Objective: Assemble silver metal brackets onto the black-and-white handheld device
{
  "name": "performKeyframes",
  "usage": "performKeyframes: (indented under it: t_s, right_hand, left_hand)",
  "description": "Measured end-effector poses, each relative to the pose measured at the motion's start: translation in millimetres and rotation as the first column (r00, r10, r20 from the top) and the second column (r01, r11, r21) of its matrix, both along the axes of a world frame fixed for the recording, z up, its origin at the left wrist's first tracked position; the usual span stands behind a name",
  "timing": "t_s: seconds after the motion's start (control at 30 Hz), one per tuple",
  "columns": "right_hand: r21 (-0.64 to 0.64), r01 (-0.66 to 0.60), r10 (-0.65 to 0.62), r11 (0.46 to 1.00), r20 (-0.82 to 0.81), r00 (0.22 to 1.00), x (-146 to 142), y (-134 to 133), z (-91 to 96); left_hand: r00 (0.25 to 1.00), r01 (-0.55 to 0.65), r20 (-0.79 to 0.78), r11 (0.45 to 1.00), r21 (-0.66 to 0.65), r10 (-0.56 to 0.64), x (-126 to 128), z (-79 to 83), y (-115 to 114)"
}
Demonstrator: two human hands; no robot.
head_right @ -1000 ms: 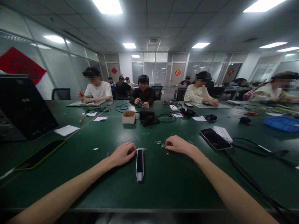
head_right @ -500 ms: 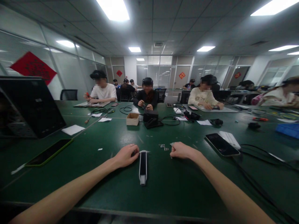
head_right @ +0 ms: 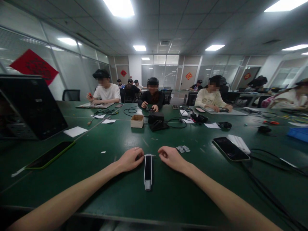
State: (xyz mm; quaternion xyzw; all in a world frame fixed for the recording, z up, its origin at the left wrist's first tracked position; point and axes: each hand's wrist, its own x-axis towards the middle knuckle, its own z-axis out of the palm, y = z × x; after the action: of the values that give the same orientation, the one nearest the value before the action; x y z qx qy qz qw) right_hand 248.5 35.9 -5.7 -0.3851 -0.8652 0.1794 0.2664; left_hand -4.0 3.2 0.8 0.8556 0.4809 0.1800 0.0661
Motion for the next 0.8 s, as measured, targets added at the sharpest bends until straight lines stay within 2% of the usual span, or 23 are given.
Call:
performKeyframes:
  t_s: [0.2,0.33,0.53,0.8]
  right_hand:
    - [0.007,-0.019,0.019,1.0,-0.015,1.0,-14,-7,-2.8]
    - [-0.032,-0.048,0.047,0.998,-0.01,0.999,-16,-8,-3.5]
    - [-0.069,-0.014,0.011,0.998,-0.048,0.999,-16,-7,-7.6]
    - [-0.093,-0.037,0.032,0.995,-0.059,0.998,-15,-6,-7.3]
  left_hand:
    - [1.0,-0.001,0.001,1.0,0.018,0.001,1,0.4,-1]
    - [1.0,-0.007,-0.004,1.0,0.012,0.007,1,0.3,-1]
    - [1.0,-0.004,-0.011,1.0,0.018,0.005,1,0.6,-1]
    - [1.0,-0.006,0.004,1.0,-0.003,0.006,0,-0.6,0]
